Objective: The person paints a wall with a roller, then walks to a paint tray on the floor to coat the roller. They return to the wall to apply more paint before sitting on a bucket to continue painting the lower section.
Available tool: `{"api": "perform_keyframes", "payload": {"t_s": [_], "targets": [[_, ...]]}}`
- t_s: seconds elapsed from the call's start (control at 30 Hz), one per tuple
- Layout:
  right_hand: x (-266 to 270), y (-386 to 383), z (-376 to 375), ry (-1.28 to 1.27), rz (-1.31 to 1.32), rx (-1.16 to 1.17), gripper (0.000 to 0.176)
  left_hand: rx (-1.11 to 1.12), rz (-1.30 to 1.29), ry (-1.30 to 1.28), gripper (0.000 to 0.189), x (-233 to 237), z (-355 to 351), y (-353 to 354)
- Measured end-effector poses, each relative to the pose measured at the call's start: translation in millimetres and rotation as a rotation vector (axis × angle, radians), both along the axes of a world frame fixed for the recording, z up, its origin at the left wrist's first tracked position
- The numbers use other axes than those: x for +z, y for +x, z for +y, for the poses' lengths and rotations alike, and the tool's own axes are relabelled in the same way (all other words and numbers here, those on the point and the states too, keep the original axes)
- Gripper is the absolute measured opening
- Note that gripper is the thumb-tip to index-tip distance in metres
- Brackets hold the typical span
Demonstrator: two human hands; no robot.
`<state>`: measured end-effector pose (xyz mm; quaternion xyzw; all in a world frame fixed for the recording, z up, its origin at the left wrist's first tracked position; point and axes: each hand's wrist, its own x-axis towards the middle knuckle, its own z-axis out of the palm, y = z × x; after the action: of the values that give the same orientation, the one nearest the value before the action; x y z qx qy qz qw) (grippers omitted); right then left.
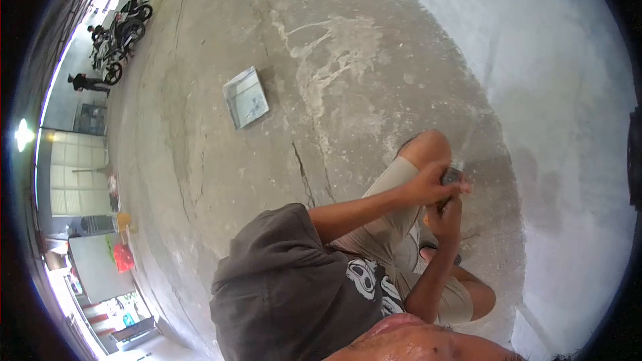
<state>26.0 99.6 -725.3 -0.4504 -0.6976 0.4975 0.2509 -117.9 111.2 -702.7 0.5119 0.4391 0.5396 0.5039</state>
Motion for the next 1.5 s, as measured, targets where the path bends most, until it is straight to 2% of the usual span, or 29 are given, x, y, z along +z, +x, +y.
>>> {"api": "perform_keyframes", "payload": {"t_s": [0.03,0.07,0.1,0.13,0.2,0.27,0.33,0.4,0.47,0.53,0.57,0.63,0.67,0.73,0.77,0.83,0.87,0.93,0.97,1.03,1.1,1.17,1.23,1.27,1.33,1.37,1.43,1.47,1.5], "targets": [[18.8,-11.8,2.0,-0.005,0.004,0.016,0.059,0.139,-0.034,0.013,0.036,8.2,-2.8,-18.4],[37.3,-25.2,4.6,0.097,-0.041,0.101,0.057,0.276,-0.068,0.030,0.029,14.3,-5.1,-39.2],[46.1,-34.8,5.1,0.203,-0.084,0.186,0.055,0.299,-0.135,-0.170,0.030,11.9,-9.6,-63.6],[44.9,-37.1,4.8,0.206,-0.078,0.199,0.055,0.320,-0.204,-0.368,0.031,4.2,-13.2,-92.1],[36.9,-30.2,6.0,0.024,-0.125,0.100,0.050,0.569,-0.079,-0.653,0.033,-10.7,-16.9,-155.9],[26.6,-17.3,5.1,-0.013,-0.135,0.065,0.048,0.863,-0.040,-0.599,0.036,-54.7,-29.2,-216.7],[8.9,3.9,2.5,-0.051,-0.153,0.031,0.046,1.062,0.071,-0.580,0.036,-101.9,-57.6,-272.2],[-13.9,25.8,0.1,-0.060,-0.288,0.005,0.045,1.204,0.353,-0.609,0.040,-190.1,-96.0,-335.3],[-11.5,36.4,-4.0,-0.075,-0.303,0.005,0.044,1.339,0.568,-0.659,0.047,-230.1,-136.0,-368.9],[-10.1,43.4,-8.2,-0.100,-0.328,0.006,0.043,1.386,1.135,-0.698,0.043,-275.5,-175.1,-388.3],[-11.5,45.8,-9.7,-0.053,-0.330,-0.025,0.040,1.383,1.129,-0.707,0.043,-301.5,-197.9,-402.9],[-16.4,50.6,-13.1,-0.007,-0.336,-0.058,0.037,1.187,1.123,-1.092,0.045,-336.3,-233.4,-427.6],[-20.6,52.9,-13.8,-0.010,-0.360,-0.078,0.036,1.184,1.122,-1.095,0.045,-328.7,-240.1,-423.6],[-29.3,56.1,-15.1,-0.015,-0.385,-0.100,0.036,1.151,0.825,-1.328,0.043,-308.0,-258.2,-408.5],[-33.3,57.3,-15.9,-0.016,-0.388,-0.086,0.035,1.149,0.826,-1.330,0.043,-305.3,-265.1,-404.0],[-39.3,58.2,-20.0,-0.017,-0.390,-0.069,0.035,0.848,1.006,-1.438,0.039,-309.3,-278.8,-398.1],[-41.4,57.9,-23.4,-0.009,-0.419,-0.064,0.035,0.848,1.006,-1.439,0.039,-313.0,-282.2,-393.0],[-39.9,54.5,-27.4,0.001,-0.449,-0.057,0.035,1.345,0.798,-1.354,0.036,-304.3,-277.1,-376.0],[-37.0,51.8,-30.1,-0.029,-0.432,-0.053,0.035,1.345,0.796,-1.356,0.036,-299.1,-276.1,-377.2],[-33.7,50.1,-35.5,-0.058,-0.416,-0.050,0.036,0.948,1.068,-1.391,0.036,-296.8,-273.4,-388.8],[-32.3,49.8,-38.2,-0.062,-0.448,-0.058,0.035,0.905,0.989,-1.407,0.039,-298.0,-266.5,-402.7],[-31.7,51.1,-39.6,-0.078,-0.457,-0.073,0.035,0.863,0.916,-1.421,0.042,-321.8,-268.6,-419.4],[-24.3,46.6,-42.7,-0.094,-0.466,-0.082,0.034,0.766,1.022,-1.451,0.047,-371.3,-279.5,-434.9],[-13.2,39.2,-47.2,-0.051,-0.475,-0.103,0.034,0.769,1.022,-1.451,0.047,-357.6,-276.9,-423.6],[-14.5,39.8,-47.1,-0.004,-0.482,-0.128,0.034,0.912,0.896,-1.295,0.054,-312.9,-260.6,-382.4],[-27.1,47.4,-43.7,-0.028,-0.479,-0.105,0.034,0.909,0.894,-1.291,0.054,-315.5,-258.2,-377.2],[-36.6,53.7,-41.7,-0.049,-0.477,-0.084,0.034,0.567,1.265,-1.292,0.051,-329.8,-256.3,-372.0],[-38.2,54.2,-41.5,-0.028,-0.505,-0.073,0.034,0.568,1.263,-1.293,0.051,-336.6,-255.4,-371.8],[-35.6,52.1,-41.1,-0.007,-0.532,-0.061,0.034,0.639,1.097,-1.292,0.053,-340.0,-252.1,-372.2]]}}
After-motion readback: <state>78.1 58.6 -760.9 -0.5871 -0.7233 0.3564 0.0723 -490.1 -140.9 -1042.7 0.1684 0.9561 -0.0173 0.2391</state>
